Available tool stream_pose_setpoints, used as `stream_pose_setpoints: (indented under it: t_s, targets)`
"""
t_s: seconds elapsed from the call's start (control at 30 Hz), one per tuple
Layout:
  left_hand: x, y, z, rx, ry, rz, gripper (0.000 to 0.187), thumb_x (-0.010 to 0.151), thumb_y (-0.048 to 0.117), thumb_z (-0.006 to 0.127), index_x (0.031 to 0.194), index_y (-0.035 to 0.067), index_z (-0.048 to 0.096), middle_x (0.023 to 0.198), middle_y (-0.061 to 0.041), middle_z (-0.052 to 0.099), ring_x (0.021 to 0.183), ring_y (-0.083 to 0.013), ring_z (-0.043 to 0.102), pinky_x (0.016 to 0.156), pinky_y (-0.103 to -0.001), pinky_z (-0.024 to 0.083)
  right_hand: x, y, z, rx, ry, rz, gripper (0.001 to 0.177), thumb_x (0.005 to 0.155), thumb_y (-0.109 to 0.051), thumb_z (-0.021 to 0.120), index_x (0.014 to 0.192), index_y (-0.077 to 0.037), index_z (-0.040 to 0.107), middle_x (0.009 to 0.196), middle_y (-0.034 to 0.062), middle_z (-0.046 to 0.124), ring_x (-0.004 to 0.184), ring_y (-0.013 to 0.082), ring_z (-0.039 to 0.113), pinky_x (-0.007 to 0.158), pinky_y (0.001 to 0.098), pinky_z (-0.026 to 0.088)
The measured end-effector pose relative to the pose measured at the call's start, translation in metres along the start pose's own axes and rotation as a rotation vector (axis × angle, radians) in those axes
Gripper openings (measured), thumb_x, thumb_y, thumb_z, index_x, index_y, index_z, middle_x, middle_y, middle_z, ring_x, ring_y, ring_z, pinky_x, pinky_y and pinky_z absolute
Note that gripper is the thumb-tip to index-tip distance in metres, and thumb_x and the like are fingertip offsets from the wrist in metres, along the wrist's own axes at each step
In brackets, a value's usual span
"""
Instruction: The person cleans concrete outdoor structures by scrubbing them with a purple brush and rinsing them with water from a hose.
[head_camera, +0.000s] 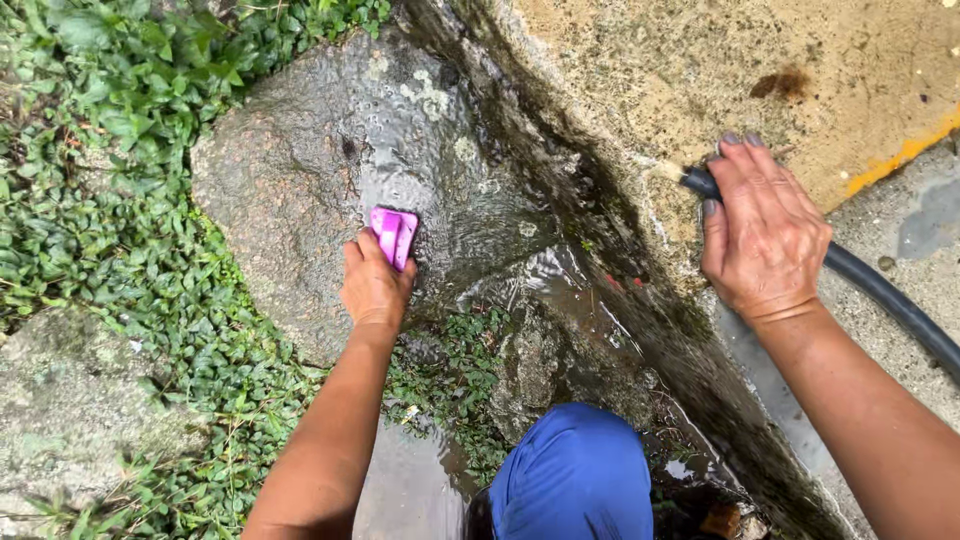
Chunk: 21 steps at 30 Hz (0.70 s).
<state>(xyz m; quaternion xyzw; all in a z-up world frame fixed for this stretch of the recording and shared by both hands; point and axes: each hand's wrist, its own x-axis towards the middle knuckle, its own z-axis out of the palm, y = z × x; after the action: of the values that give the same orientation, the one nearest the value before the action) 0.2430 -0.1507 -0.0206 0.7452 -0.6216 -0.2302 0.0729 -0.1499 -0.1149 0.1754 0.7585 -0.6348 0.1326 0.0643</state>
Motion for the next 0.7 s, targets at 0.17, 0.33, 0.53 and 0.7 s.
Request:
stream_pose_setpoints:
  t_s: [0.17, 0.33, 0.53, 0.7]
  targets:
    - [0.004, -0.004, 0.001, 0.006, -0.014, 0.007, 0.074, 0.077, 0.035, 0.086, 0.133, 0.009, 0.045, 0.119, -0.017, 0.054, 0.102, -0.0413, 0.064, 0.079, -0.053, 0.056, 0.001, 0.000, -0.001, 0.005, 0.001, 0.022, 0.028, 0.102, -0.006, 0.064, 0.130, -0.002, 0.068, 0.138, 0.0174, 0.068, 0.139, 0.0360, 0.063, 0.122, 0.0467, 0.048]
    - [0.004, -0.009, 0.011, -0.004, 0.043, 0.034, 0.069, 0.080, 0.041, 0.081, 0.132, 0.011, 0.047, 0.118, -0.015, 0.056, 0.096, -0.0389, 0.066, 0.076, -0.053, 0.057, -0.002, 0.002, 0.003, -0.041, -0.008, 0.055, 0.030, 0.102, -0.007, 0.063, 0.130, -0.003, 0.070, 0.141, 0.0161, 0.069, 0.136, 0.0346, 0.065, 0.122, 0.0452, 0.048]
    - [0.008, -0.017, 0.022, 0.000, 0.072, 0.065, 0.069, 0.080, 0.042, 0.080, 0.132, 0.009, 0.048, 0.114, -0.015, 0.056, 0.094, -0.0385, 0.066, 0.071, -0.052, 0.057, -0.001, -0.001, 0.001, -0.040, -0.016, 0.064, 0.025, 0.104, -0.009, 0.062, 0.127, -0.002, 0.069, 0.137, 0.0161, 0.069, 0.134, 0.0323, 0.064, 0.125, 0.0444, 0.048]
    - [0.006, -0.014, 0.020, 0.025, 0.035, 0.038, 0.068, 0.080, 0.040, 0.081, 0.128, 0.006, 0.048, 0.113, -0.015, 0.056, 0.099, -0.0369, 0.064, 0.074, -0.050, 0.057, -0.006, -0.007, -0.005, -0.073, -0.031, 0.065, 0.029, 0.103, -0.008, 0.062, 0.131, -0.002, 0.068, 0.139, 0.0150, 0.068, 0.134, 0.0318, 0.064, 0.122, 0.0421, 0.048]
